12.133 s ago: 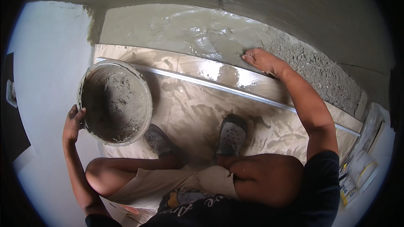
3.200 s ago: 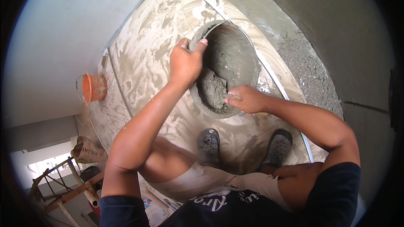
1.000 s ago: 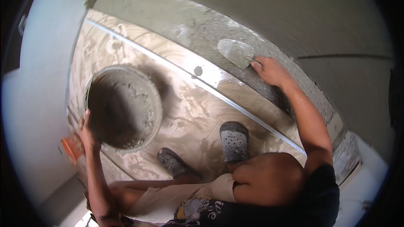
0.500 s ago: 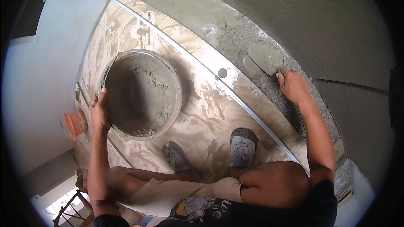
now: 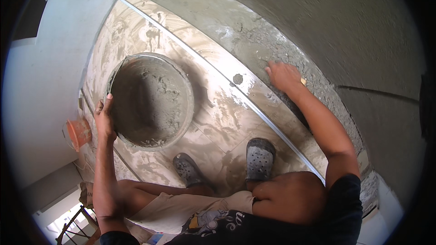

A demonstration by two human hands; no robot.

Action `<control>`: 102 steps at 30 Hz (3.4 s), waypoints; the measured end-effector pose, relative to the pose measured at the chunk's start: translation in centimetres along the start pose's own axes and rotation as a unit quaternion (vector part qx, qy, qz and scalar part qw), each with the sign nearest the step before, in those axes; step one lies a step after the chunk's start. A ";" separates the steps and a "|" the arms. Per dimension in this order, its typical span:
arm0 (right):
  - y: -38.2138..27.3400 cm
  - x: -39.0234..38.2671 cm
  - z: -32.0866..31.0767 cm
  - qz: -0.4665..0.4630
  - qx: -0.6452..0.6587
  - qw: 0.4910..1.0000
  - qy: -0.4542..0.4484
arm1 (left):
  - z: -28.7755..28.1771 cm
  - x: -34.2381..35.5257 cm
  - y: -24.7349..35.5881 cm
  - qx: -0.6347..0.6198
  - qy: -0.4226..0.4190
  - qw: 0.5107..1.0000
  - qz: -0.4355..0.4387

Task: The person scoops cement from a bucket with a trowel and spreads it along a wall base, smoothing the surface repeatedly. The person works along a linear section of the wall, adding and leveling material as they progress.

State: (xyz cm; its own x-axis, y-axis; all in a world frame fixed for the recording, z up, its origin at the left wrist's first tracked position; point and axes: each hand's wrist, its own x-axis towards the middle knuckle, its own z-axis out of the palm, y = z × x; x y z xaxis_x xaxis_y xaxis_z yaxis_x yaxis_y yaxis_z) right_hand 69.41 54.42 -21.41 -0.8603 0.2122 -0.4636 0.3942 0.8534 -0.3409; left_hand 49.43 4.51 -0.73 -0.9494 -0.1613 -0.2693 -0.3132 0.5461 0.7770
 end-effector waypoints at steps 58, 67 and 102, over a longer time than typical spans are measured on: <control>0.6 -1.2 -2.7 0.064 0.054 0.994 0.071 | -0.7 0.8 -0.8 -0.022 0.008 0.999 -0.026; 1.3 0.7 -0.9 0.054 0.049 0.997 0.014 | -0.9 1.1 -1.0 -0.023 0.024 0.999 -0.003; 1.8 7.3 0.4 -0.044 0.124 0.991 -0.030 | -1.5 1.1 -1.1 -0.050 -0.027 0.998 -0.032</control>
State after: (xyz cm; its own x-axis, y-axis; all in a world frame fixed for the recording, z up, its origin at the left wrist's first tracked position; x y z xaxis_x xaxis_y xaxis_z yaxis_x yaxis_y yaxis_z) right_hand 63.95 57.36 -25.75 -0.8774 0.1071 -0.4677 0.3919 0.7224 -0.5697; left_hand 48.68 2.47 -1.06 -0.9255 -0.1482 -0.3486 -0.3769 0.4510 0.8091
